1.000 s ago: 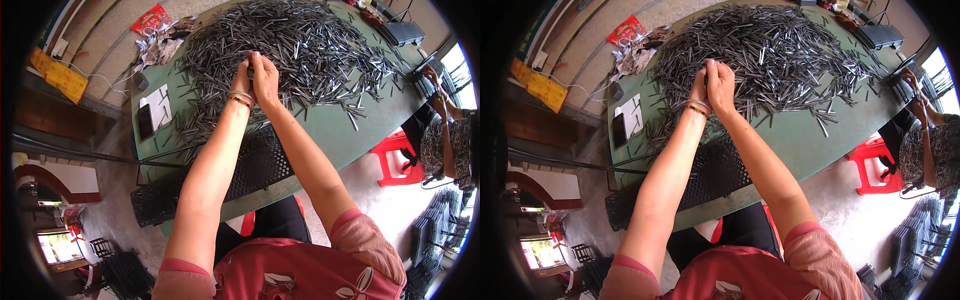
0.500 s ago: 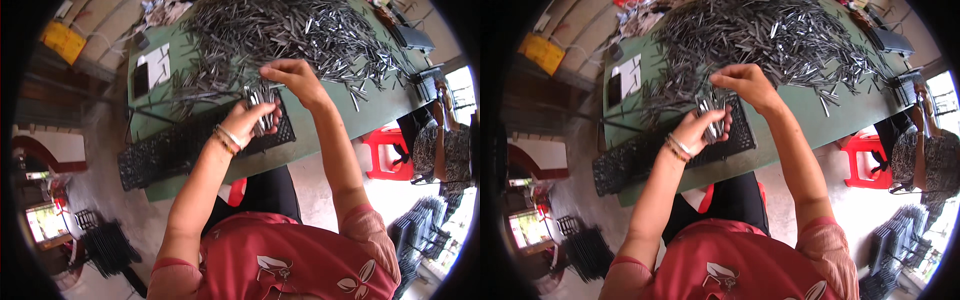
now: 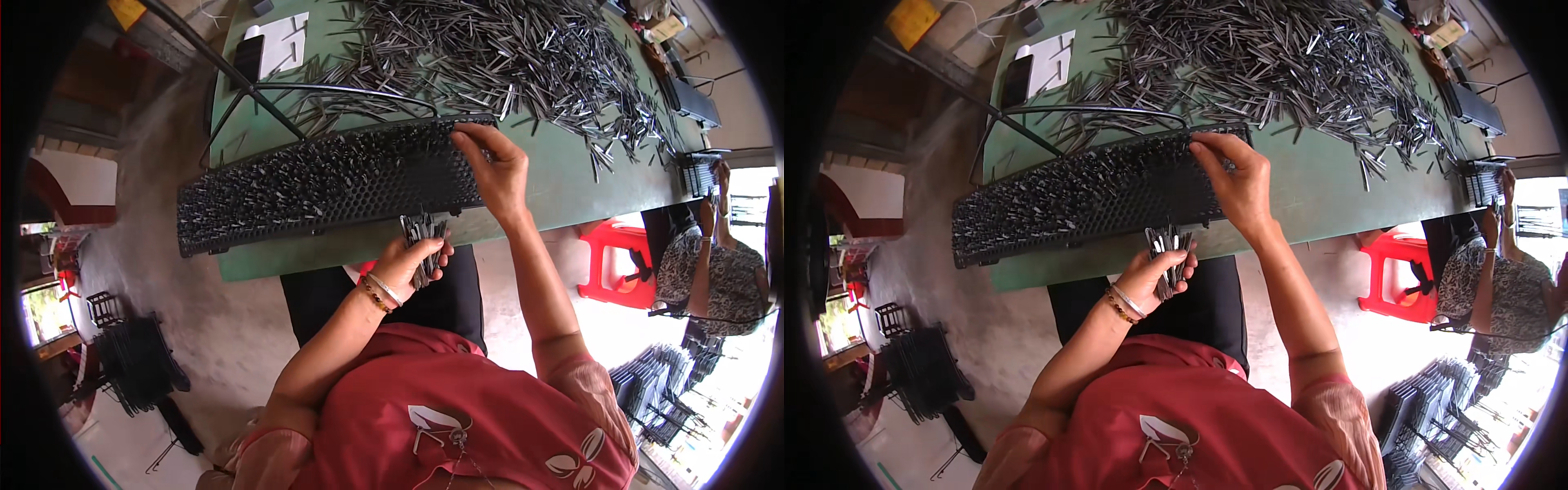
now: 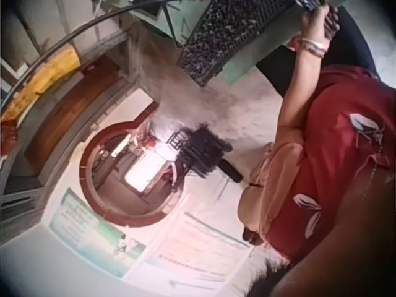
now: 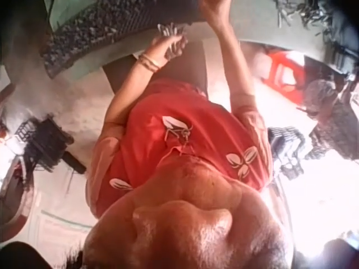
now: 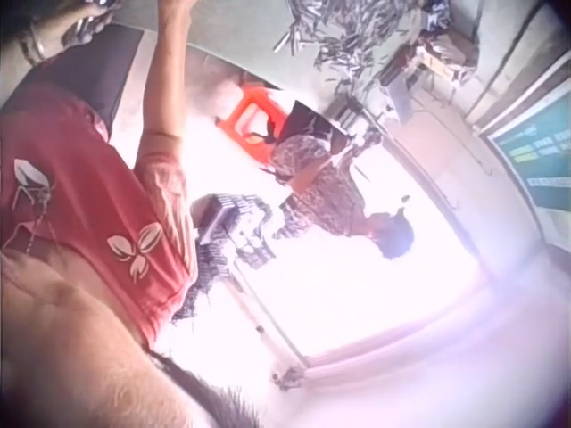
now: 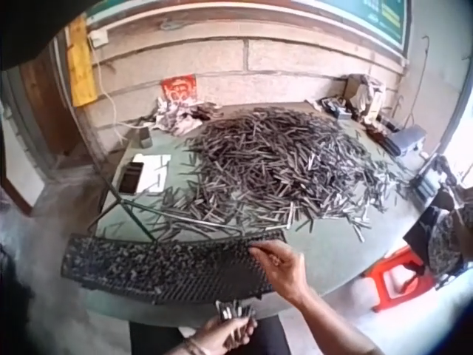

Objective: Manually inserting small metal pins into a perforated base plate template on an assembly line.

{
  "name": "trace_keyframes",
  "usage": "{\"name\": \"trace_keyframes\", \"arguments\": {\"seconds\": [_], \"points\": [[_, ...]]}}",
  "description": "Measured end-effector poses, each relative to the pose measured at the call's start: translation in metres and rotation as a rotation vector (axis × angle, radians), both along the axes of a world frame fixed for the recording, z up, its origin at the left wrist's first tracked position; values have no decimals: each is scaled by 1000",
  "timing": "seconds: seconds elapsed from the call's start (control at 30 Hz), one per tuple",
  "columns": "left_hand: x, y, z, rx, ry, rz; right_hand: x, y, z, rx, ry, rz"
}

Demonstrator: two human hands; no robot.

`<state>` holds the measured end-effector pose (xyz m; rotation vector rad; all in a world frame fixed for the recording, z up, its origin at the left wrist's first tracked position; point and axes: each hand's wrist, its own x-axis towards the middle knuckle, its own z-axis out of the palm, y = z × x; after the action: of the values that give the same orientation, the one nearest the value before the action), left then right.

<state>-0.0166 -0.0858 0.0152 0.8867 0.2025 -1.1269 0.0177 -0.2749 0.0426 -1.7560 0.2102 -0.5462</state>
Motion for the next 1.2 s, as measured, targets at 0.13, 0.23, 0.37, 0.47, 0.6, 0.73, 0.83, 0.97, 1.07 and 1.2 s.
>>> {"name": "trace_keyframes", "arguments": {"seconds": [0.13,0.23,0.37,0.47,0.6,0.73,0.83,0.97,1.07,1.2], "points": [[-2,5,2,-23,19,21,12,10,-10,-207,-37,-17],[0,9,0,0,-3,41,14,15,-14,-315,-41,-19],[1,12,5,55,-18,40,13,15,-18,-603,-164,11],[2,14,1,46,-18,68,13,15,-15,-779,-196,74],[4,16,-4,-10,-38,100,11,16,-9,-798,-220,73],[4,17,-7,-66,-36,169,-19,16,16,-333,238,326],[4,15,-9,-66,-90,177,-35,20,16,-218,349,439],[6,11,1,-60,-115,172,-40,21,18,43,478,444],[6,9,6,-80,-32,209,-37,18,18,182,527,419],[4,8,5,-56,-74,187,-34,15,16,230,571,408]]}}
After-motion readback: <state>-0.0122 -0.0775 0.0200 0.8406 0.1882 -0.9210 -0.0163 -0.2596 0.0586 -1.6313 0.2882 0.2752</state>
